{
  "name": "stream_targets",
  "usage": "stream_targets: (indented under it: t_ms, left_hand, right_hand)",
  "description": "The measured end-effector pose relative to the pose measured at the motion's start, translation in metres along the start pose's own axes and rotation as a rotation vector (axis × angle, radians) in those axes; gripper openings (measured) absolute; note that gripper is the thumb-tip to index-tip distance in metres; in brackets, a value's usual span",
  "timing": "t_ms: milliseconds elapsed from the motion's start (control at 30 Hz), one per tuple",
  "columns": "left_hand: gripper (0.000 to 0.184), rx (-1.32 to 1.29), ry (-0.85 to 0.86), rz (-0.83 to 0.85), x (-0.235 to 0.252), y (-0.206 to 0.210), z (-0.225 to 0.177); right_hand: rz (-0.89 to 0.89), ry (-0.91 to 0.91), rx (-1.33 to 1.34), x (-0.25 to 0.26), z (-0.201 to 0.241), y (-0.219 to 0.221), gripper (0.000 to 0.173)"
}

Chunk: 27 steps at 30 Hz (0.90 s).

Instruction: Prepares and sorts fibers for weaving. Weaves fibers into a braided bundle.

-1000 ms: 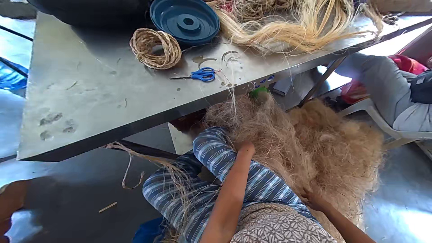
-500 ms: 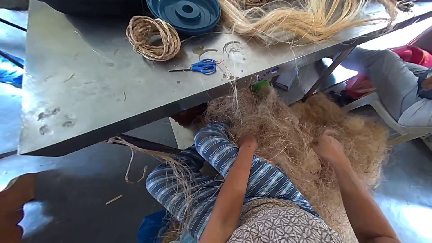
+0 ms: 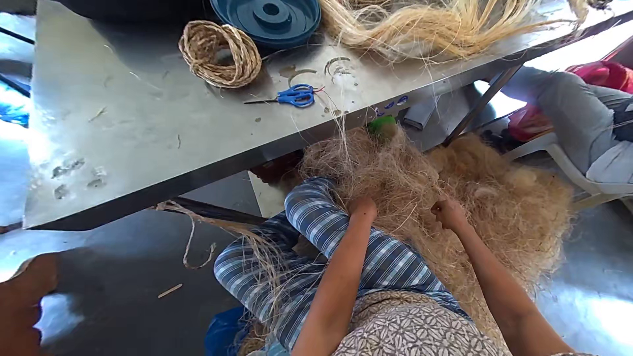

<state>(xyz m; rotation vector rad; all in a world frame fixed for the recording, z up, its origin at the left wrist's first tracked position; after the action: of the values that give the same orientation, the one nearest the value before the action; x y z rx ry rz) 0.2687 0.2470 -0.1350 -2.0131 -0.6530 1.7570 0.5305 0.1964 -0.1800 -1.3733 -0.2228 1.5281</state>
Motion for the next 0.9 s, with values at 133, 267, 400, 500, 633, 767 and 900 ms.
stream_targets:
  t_ms: [133,267,400,500,633,767,900]
  left_hand:
    - [0.032,-0.005,-0.014,0.002,0.001,0.001,-0.001]
    - [0.032,-0.023,-0.041,0.002,0.0,0.001,0.0]
    - [0.034,-0.026,-0.024,0.008,-0.003,-0.002,0.0]
    - [0.036,-0.017,-0.009,0.02,-0.002,-0.001,-0.001]
    - [0.036,0.028,0.008,0.045,-0.004,-0.002,-0.002]
    - [0.037,0.011,0.039,0.04,-0.003,-0.002,-0.003]
    - [0.038,-0.132,0.076,-0.111,-0.01,-0.019,-0.006]
  right_hand:
    - [-0.093,-0.018,-0.005,-0.003,0.005,-0.005,0.03]
    - [-0.083,-0.046,0.05,0.016,0.011,0.005,0.032]
    - [-0.015,0.08,0.098,0.043,0.007,0.024,0.042]
    - [-0.048,0.141,0.165,0.058,0.001,0.033,0.048]
    - [-0.091,0.144,0.152,0.057,0.006,0.029,0.033]
    - [-0.251,0.142,0.278,0.04,0.015,0.012,0.031]
    - [-0.371,-0.085,0.303,0.027,0.058,0.002,0.03]
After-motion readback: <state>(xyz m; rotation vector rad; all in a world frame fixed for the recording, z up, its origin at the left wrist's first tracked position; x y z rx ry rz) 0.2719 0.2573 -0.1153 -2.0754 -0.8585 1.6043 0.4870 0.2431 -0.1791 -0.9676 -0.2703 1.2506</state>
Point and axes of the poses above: each hand's wrist, its own x-axis towards the middle knuckle, its own y-axis out of the palm, z = x × y, the point moved 8 cm from there along x, towards the middle knuckle, and after that the axes turned 1 degree about z, right-handed, at the moved point
